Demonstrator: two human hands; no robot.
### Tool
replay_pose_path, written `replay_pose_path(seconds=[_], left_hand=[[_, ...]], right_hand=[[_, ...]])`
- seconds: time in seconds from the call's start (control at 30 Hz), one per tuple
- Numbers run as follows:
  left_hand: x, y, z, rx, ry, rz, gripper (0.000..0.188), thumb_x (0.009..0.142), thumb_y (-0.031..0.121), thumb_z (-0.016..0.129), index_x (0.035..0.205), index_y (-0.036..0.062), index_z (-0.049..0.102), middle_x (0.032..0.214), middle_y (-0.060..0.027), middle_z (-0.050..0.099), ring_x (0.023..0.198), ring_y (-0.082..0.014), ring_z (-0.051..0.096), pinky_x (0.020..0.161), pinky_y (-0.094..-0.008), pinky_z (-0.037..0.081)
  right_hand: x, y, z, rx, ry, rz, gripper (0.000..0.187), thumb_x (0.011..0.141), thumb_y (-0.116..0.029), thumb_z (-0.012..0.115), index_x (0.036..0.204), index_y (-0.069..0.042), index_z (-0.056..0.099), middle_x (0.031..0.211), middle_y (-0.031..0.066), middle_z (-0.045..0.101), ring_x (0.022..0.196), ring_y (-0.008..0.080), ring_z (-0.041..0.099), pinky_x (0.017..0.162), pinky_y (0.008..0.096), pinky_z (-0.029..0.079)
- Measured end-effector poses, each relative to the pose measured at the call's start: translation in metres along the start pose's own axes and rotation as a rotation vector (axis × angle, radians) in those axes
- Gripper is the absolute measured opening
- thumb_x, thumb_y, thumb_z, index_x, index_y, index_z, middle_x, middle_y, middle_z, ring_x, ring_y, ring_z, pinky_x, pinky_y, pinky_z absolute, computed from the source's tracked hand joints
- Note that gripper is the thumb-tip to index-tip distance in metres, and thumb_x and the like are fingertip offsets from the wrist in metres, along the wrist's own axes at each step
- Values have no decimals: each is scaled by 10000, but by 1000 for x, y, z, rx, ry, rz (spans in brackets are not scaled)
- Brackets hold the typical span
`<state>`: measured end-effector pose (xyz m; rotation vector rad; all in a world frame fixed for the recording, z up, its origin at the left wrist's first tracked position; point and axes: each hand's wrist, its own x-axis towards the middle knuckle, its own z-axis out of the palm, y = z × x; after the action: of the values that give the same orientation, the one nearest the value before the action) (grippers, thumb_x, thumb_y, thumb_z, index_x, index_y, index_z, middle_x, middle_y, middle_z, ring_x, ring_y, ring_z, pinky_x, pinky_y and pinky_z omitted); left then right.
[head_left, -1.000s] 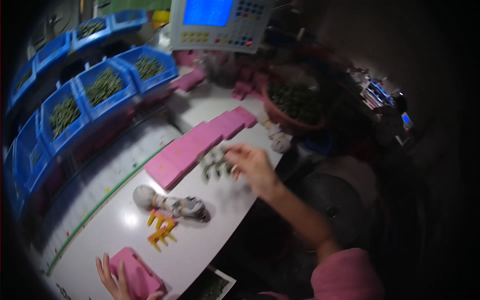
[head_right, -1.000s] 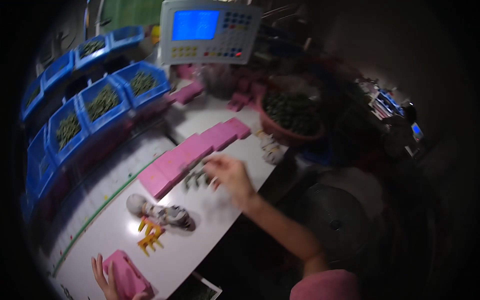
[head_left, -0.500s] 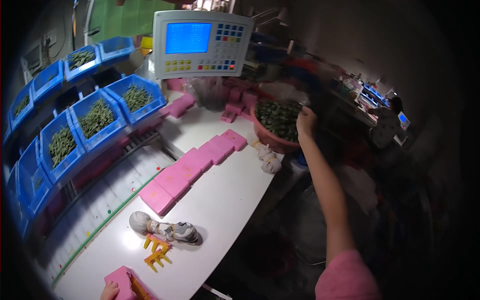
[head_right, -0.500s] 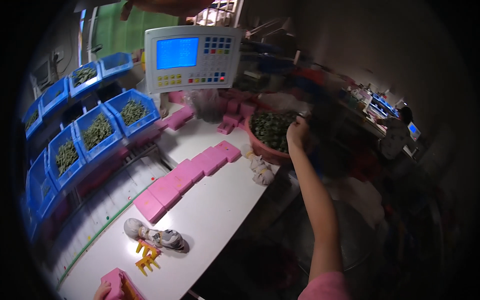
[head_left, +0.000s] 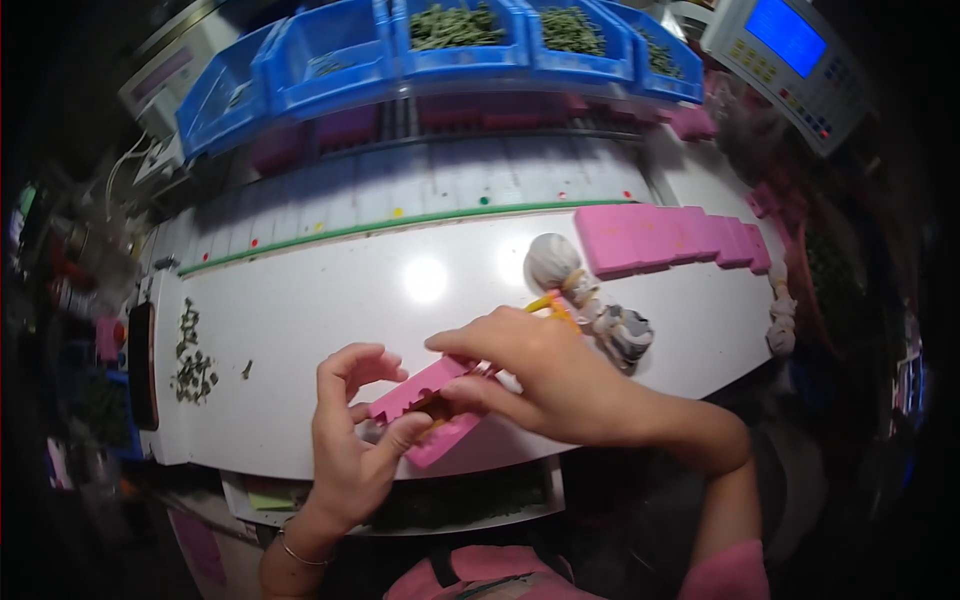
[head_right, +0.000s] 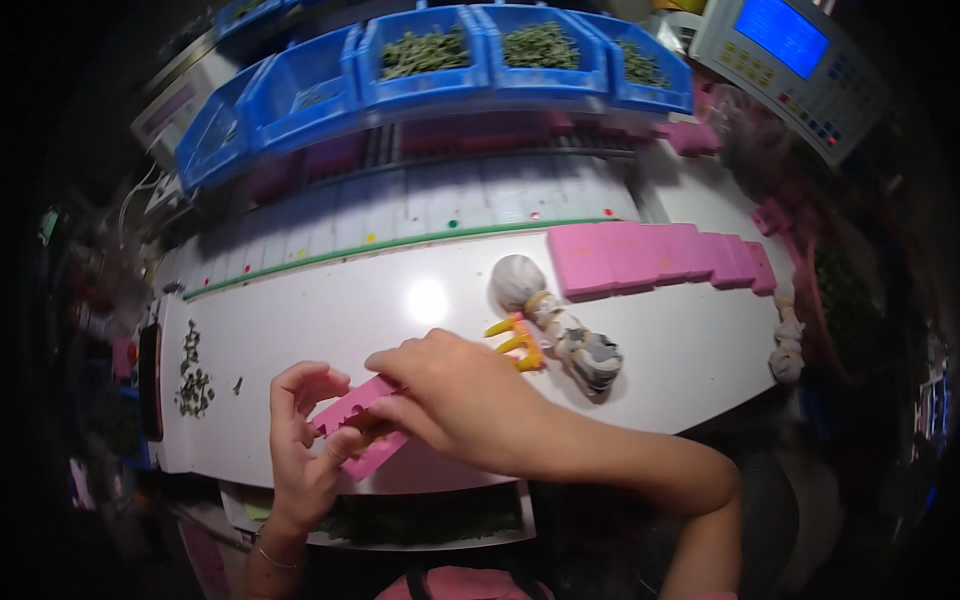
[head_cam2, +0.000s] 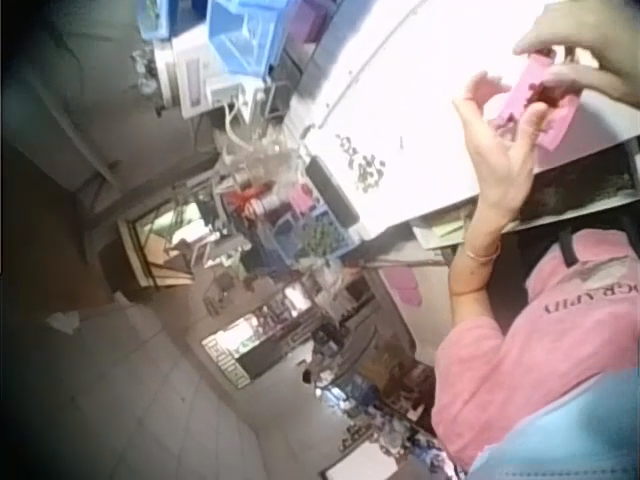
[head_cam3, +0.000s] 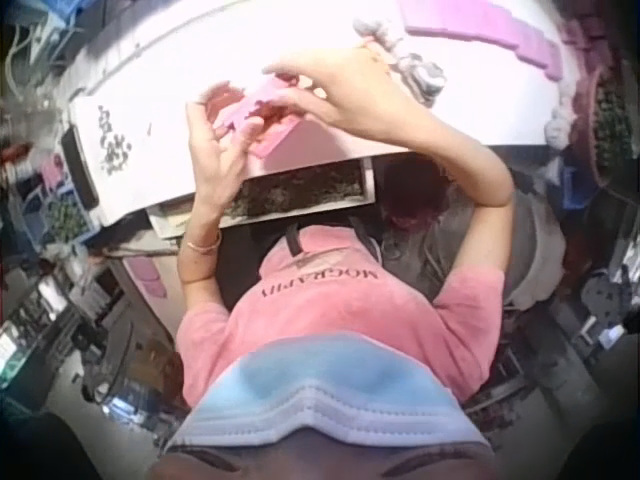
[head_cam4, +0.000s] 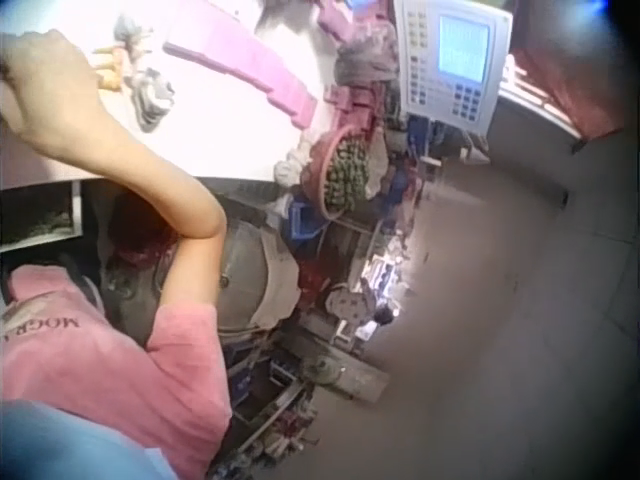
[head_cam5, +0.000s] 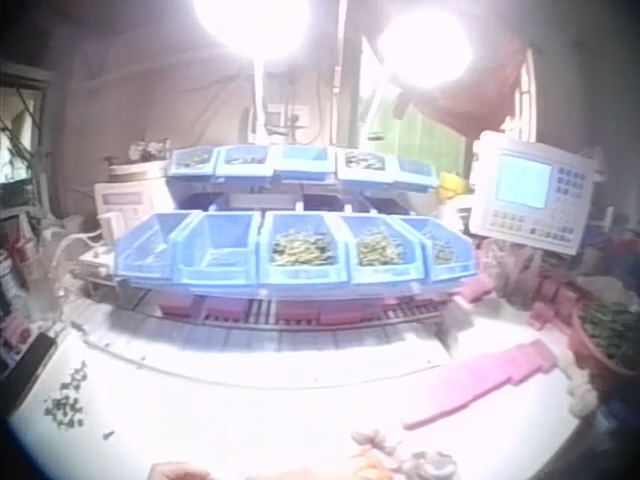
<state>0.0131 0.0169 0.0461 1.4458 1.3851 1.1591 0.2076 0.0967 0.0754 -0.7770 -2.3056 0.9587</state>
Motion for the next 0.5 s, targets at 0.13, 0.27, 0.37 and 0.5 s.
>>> replay_pose_path(seconds=[0.13,0.27,0.37,0.5], left_hand=[[-24,0,7,118,22,157,1131,589,291,864,1439,71,152,1443,-189,161,1291,-316,318,942,-411,434],[-34,-13,14,184,58,273,1102,648,412,815,1425,-21,163,1459,-281,118,1349,-391,210,1076,-473,225],[-22,-19,1,-70,227,324,840,791,348,712,1381,-43,259,1398,-215,290,1311,-302,306,1077,-441,220],[0,1,11,-338,157,-101,741,780,141,640,1394,-9,255,1427,-165,275,1329,-254,280,1083,-432,204]], right_hand=[[14,1,6,-44,44,93,206,845,-156,631,957,16,642,792,149,663,656,256,649,594,330,505],[40,0,-2,-37,-46,325,235,863,-207,622,878,23,669,689,133,659,620,169,662,568,283,501],[23,-4,7,-82,1,158,202,845,-181,648,918,7,651,748,135,662,649,215,662,593,291,504],[11,-15,12,-155,65,26,173,832,-137,658,917,14,648,772,131,658,676,214,662,598,289,509]])
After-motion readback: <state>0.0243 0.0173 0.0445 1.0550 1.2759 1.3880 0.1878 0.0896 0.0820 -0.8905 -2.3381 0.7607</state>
